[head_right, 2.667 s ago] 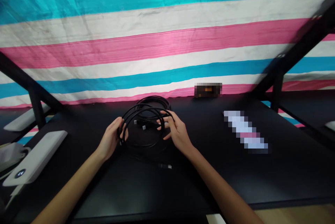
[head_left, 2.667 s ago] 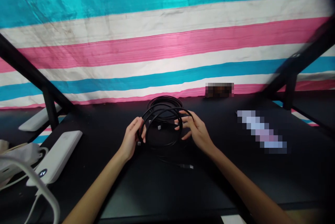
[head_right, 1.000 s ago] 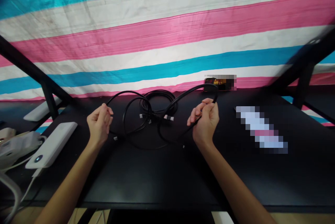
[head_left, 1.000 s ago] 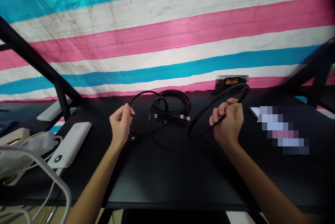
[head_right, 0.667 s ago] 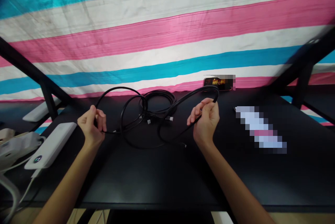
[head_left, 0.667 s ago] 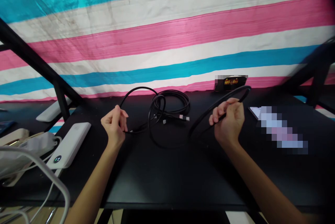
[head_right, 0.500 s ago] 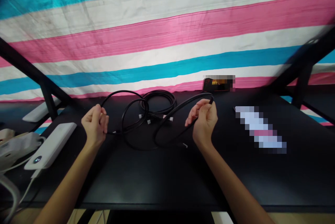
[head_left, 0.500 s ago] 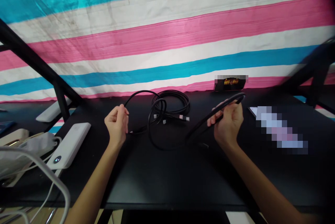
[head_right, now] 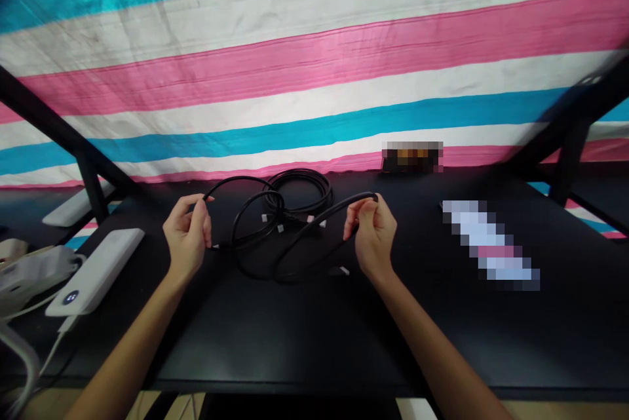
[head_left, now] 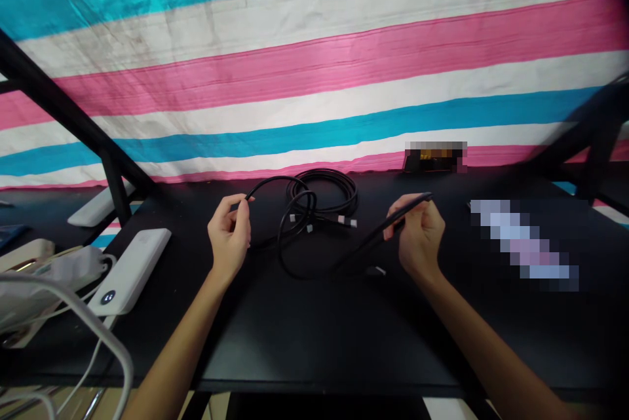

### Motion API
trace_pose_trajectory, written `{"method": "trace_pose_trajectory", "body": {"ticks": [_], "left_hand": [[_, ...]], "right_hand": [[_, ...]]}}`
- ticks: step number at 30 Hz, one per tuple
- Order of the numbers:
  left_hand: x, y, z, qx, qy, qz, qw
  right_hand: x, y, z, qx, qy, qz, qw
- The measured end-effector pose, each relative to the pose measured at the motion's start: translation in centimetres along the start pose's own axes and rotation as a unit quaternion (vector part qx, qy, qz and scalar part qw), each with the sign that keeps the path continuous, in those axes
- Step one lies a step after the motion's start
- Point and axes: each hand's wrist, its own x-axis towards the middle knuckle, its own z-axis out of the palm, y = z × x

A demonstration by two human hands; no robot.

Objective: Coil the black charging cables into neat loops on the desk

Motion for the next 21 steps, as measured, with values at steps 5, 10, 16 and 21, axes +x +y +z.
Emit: {"method": "trace_pose_trajectory", "body": {"ticks": [5,10,16,21], "left_hand": [[-0.11,-0.32,-0.19,-0.038,-0.030,0.002,0.999],[-0.25,-0.31,-0.01,-0.048,-0.033,-0.004,0.998],[-0.18,-0.13,0.23,-0.047,-0.014,-0.015,0.999],[-0.22,0.13,0.31,-0.024,-0.011,-0.022,0.999]], "right_hand": [[0.00,0.22,-0.06,-0.012,-0.034,0.002,0.999],[-0.07,0.03,-0.04,-0.030,-0.072,0.002,0.997],[-0.03,-0.37,0.05,-0.031,-0.072,0.008,0.997],[0.02,-0.47,0.07,-0.016,-0.079,0.015,0.997]]}}
